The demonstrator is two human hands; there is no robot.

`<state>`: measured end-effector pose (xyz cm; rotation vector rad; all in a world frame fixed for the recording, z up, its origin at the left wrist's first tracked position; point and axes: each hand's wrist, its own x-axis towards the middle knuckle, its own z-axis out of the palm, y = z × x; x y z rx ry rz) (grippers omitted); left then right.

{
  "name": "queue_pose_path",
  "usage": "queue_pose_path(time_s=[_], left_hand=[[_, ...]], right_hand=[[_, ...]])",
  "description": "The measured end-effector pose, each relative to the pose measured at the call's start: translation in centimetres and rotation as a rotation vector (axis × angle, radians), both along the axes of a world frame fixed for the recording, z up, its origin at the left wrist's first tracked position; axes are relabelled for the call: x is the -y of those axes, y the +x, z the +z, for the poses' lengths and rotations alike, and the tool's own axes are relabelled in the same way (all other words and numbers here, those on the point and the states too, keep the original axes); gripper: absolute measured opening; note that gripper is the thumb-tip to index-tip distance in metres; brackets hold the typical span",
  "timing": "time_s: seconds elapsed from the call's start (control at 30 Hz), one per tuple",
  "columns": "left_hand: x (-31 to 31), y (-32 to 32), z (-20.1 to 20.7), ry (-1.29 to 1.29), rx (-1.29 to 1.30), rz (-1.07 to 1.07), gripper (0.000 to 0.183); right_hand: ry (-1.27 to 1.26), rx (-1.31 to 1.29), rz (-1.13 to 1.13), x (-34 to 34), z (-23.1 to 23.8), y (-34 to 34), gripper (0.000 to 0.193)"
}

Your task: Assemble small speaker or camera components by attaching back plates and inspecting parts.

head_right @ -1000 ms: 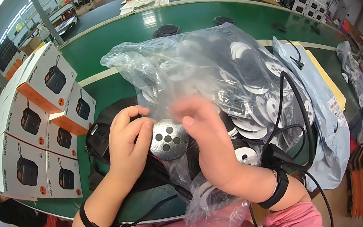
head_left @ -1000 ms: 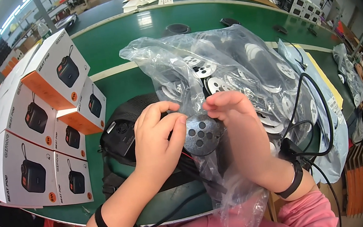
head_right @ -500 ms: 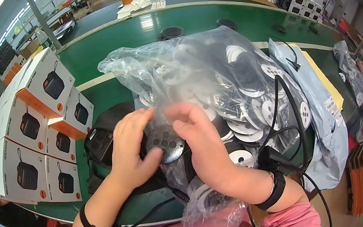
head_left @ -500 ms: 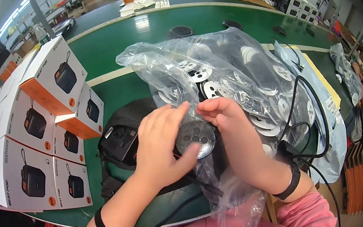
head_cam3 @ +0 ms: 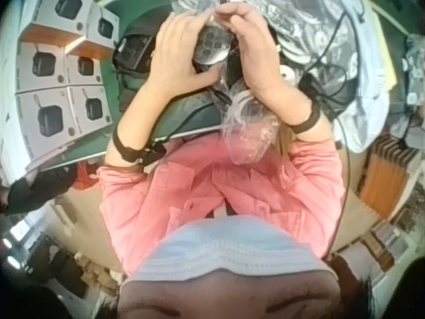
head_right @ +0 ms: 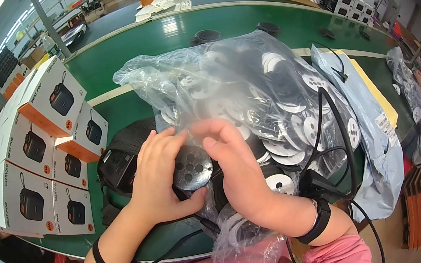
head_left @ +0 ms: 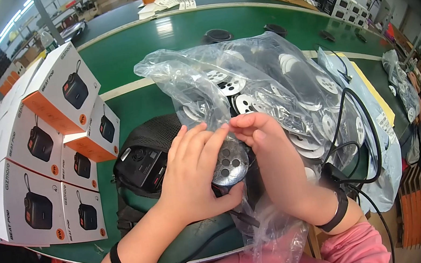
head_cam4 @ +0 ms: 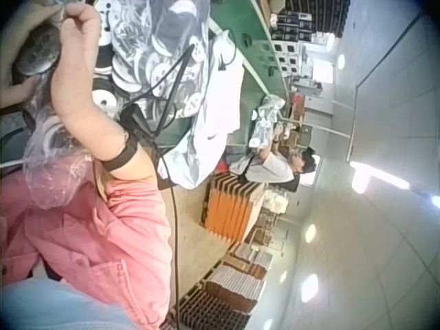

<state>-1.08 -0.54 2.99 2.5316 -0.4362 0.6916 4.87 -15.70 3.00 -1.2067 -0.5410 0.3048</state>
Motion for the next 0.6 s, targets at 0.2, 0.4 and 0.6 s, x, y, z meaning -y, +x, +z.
queue_pose_path(time_s=[0.2,0.4,0.6], left_hand=[[-0.1,0.1,-0.8,-0.222,0.24,0.008,0.085],[-0.1,0.3,-1.1,-0.209,0.391,0.03,0.096],[-0.1,0.0,-1.0,-0.125,0.452,0.058,0.092]], right_hand=[[-0.018,-0.014,-0.024,-0.3,0.4,-0.2,0.033],[-0.092,-0.176,0.133,0.2,2.0,-0.8,0.027],[-0.098,-0.157,0.126,0.1,1.8,-0.9,0.023]])
